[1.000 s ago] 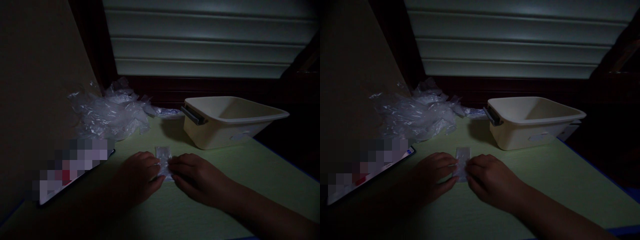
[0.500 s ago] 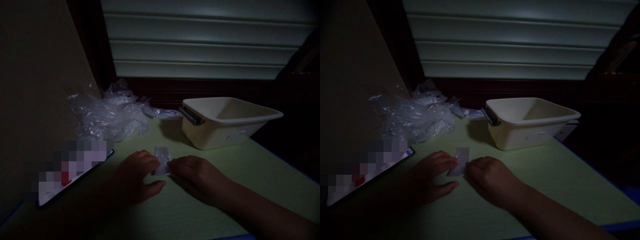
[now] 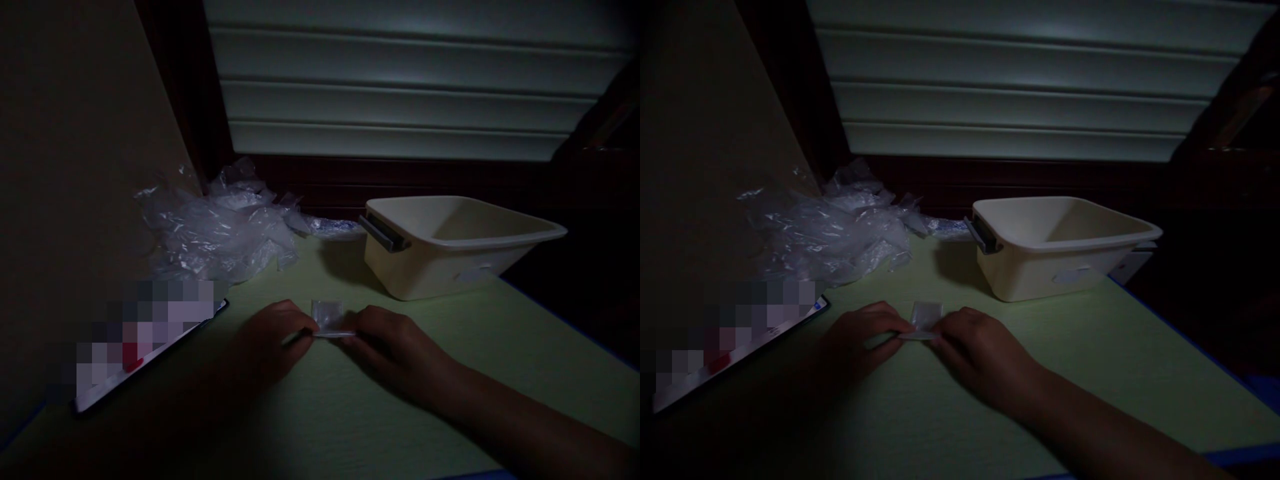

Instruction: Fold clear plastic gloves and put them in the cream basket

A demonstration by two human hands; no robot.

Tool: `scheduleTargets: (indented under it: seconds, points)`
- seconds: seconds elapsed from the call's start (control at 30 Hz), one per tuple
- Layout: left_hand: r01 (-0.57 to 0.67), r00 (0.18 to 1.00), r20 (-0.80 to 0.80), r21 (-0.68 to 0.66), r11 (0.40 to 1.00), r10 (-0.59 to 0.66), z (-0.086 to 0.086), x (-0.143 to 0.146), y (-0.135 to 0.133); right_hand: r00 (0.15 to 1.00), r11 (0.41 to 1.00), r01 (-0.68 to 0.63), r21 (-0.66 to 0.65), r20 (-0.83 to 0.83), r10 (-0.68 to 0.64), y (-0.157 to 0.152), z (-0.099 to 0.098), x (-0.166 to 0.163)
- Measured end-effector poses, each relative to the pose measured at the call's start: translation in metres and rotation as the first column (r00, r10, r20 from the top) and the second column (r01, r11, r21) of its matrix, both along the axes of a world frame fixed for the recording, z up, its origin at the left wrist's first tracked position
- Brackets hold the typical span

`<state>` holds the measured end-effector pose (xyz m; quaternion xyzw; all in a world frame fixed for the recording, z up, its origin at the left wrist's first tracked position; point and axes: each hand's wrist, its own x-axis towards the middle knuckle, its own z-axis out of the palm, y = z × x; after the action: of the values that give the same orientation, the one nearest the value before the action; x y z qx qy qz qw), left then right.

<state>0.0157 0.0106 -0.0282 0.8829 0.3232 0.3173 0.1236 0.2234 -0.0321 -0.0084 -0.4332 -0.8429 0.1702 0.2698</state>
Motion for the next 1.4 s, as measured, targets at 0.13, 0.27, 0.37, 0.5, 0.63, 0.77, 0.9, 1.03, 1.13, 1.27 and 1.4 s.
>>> scheduleTargets:
  seconds: [0.13, 0.27, 0.37, 0.5, 0.63, 0.77, 0.9, 1.03, 1.13, 1.27, 1.4]
  points:
    - [-0.07, 0.996, 0.042, -0.095, 0.993, 0.074, 0.001, 0.004, -0.003, 0.985, 0.973, 0.038, -0.226, -0.156, -0.075, 0.001, -0.001, -0.001]
    - [-0.11, 0.991, 0.06, -0.177, 0.978, 0.122, 0.006, 0.008, -0.009, 0.954, 0.932, 0.001, -0.364, -0.278, -0.11, 0.001, -0.003, -0.001]
    - [-0.156, 0.985, 0.036, -0.201, 0.967, 0.167, 0.009, 0.01, -0.013, 0.945, 0.938, 0.005, -0.346, -0.304, -0.117, 0.002, -0.005, -0.001]
    - [-0.148, 0.988, 0.005, -0.258, 0.955, 0.154, 0.012, 0.011, -0.016, 0.947, 0.954, 0.002, -0.3, -0.306, -0.098, 0.002, -0.006, -0.001]
    - [-0.156, 0.984, 0.045, -0.264, 0.952, 0.173, 0.008, 0.011, -0.018, 0.965, 0.958, -0.034, -0.284, -0.26, -0.042, 0.001, -0.004, -0.002]
    - [-0.167, 0.984, 0.026, -0.207, 0.964, 0.176, 0.004, 0.011, -0.019, 0.968, 0.954, -0.073, -0.291, -0.249, -0.001, 0.0, -0.001, -0.003]
    - [-0.141, 0.988, 0.034, -0.225, 0.964, 0.152, 0.005, 0.011, -0.02, 0.965, 0.966, -0.085, -0.245, -0.261, 0.018, 0.0, 0.001, -0.005]
    - [-0.126, 0.989, 0.044, -0.262, 0.957, 0.143, 0.007, 0.011, -0.021, 0.968, 0.977, -0.093, -0.194, -0.247, 0.043, 0.001, 0.002, -0.005]
    - [-0.121, 0.988, 0.061, -0.259, 0.958, 0.141, 0.007, 0.011, -0.021, 0.964, 0.966, -0.088, -0.241, -0.266, 0.021, 0.0, 0.0, -0.005]
    - [-0.141, 0.985, 0.051, -0.309, 0.941, 0.164, 0.006, 0.011, -0.021, 0.963, 0.969, -0.042, -0.244, -0.27, -0.026, 0.0, -0.003, -0.003]
    - [-0.126, 0.988, 0.043, -0.313, 0.941, 0.147, 0.009, 0.011, -0.022, 0.974, 0.973, -0.055, -0.224, -0.228, 0.003, -0.001, -0.002, -0.004]
